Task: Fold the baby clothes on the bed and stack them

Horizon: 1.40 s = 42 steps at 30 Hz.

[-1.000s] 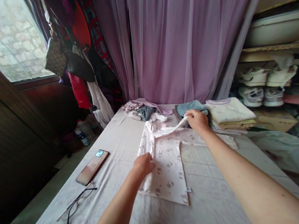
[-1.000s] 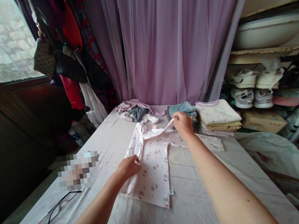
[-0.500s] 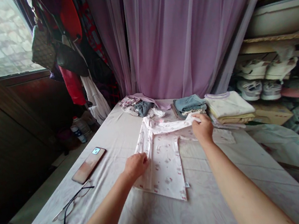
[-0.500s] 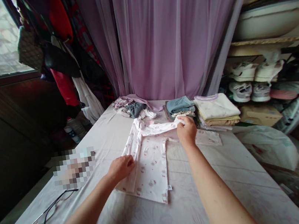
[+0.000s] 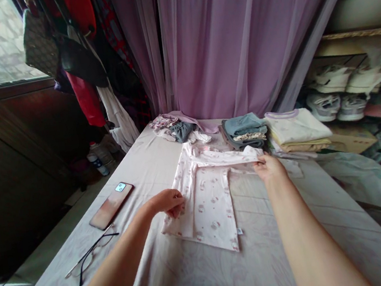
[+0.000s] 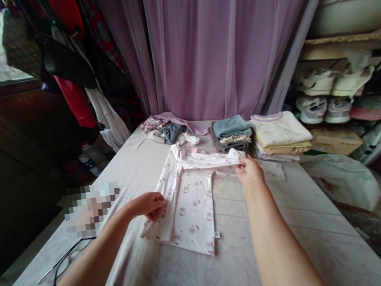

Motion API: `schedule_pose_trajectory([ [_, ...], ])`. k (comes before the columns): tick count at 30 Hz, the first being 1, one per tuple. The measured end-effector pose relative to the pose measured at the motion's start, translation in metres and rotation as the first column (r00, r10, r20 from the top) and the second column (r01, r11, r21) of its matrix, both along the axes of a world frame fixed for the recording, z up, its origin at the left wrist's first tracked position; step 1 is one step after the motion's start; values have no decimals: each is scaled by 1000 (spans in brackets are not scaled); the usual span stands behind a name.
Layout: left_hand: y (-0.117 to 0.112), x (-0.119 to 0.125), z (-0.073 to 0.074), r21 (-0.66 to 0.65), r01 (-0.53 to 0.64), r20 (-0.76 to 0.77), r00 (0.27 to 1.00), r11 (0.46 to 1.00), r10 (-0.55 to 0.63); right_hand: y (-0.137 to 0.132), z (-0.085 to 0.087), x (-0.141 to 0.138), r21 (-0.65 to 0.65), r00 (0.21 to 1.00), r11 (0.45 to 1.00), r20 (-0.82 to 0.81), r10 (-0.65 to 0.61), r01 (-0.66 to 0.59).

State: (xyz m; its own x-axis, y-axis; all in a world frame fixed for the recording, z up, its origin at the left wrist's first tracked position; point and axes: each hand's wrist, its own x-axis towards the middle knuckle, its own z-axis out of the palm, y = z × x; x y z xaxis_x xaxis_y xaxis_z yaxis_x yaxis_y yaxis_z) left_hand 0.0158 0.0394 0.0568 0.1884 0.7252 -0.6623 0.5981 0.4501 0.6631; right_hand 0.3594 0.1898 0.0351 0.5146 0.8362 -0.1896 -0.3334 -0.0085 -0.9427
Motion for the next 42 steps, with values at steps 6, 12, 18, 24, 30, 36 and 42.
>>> schedule_pose_trajectory([
  [6, 3, -7, 2, -35, 102, -123, 987, 994, -105, -17, -25, -13, -70, 998, 996, -25, -65, 63],
  [12, 9, -7, 18, -23, 319, -364, 880, 948, -305, -36, -35, -23, -105, 999, 994, -3, -37, 37],
  [18, 50, 13, 34, 461, 425, -621, 782, 779, -59, -46, -28, -23, -126, 997, 989, -11, 77, -78],
  [24, 126, 29, 13, 639, 466, -572, 820, 612, -26, -54, -25, -10, -64, 975, 976, -97, 202, -209],
  [30, 164, 39, -23, 650, 468, -574, 819, 599, -17, -64, -27, 21, 81, 962, 989, -237, 138, -122],
  [36, 153, 44, -42, 627, 492, -618, 786, 604, 1, -64, -45, 37, 40, 950, 997, 302, -74, 65],
  [42, 152, 46, -37, 560, 561, -686, 726, 610, -37, -67, -44, 28, 218, 763, 957, 579, -286, 193],
])
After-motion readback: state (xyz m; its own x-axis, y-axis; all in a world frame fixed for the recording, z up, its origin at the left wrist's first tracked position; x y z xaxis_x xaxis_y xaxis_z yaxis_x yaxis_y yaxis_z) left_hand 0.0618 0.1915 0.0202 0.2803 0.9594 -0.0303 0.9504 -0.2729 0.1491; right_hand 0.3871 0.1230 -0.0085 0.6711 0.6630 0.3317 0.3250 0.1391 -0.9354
